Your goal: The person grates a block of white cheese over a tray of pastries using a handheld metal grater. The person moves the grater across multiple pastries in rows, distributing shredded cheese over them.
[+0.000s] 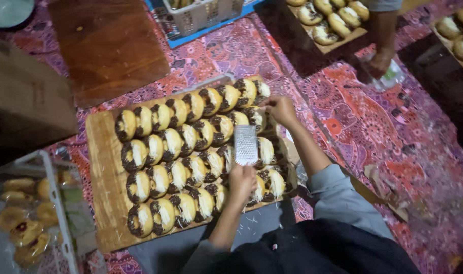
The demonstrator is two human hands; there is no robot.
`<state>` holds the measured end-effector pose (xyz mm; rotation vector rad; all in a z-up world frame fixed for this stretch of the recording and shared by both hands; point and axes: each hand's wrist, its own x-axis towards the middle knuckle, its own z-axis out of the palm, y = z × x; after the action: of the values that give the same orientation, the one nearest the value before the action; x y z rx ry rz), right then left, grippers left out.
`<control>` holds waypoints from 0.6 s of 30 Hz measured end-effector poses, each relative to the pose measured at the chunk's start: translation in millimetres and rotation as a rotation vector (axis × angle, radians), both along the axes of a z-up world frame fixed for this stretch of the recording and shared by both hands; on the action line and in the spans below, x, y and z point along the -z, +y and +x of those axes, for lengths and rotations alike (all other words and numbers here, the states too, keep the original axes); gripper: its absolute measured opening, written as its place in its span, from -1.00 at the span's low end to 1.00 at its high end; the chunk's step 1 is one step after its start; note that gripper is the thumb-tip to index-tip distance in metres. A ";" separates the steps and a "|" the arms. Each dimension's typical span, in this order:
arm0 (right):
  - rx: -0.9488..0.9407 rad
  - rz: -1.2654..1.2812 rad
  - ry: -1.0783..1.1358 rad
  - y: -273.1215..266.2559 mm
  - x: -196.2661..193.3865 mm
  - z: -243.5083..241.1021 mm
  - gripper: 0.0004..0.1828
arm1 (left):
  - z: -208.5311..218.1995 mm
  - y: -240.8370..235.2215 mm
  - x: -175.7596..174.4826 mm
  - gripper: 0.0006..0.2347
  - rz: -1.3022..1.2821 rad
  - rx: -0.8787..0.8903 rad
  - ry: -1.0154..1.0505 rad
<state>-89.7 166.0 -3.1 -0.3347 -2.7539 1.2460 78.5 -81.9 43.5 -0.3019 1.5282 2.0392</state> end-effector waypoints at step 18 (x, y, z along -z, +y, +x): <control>0.036 -0.091 0.073 -13.8 -45.0 63.4 -0.80 | -30.3 51.4 29.4 -0.89 0.064 0.045 0.009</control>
<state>-26.3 152.1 41.8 -0.3379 -2.6244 1.3498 48.2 -30.5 14.0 -0.2315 1.4588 2.0528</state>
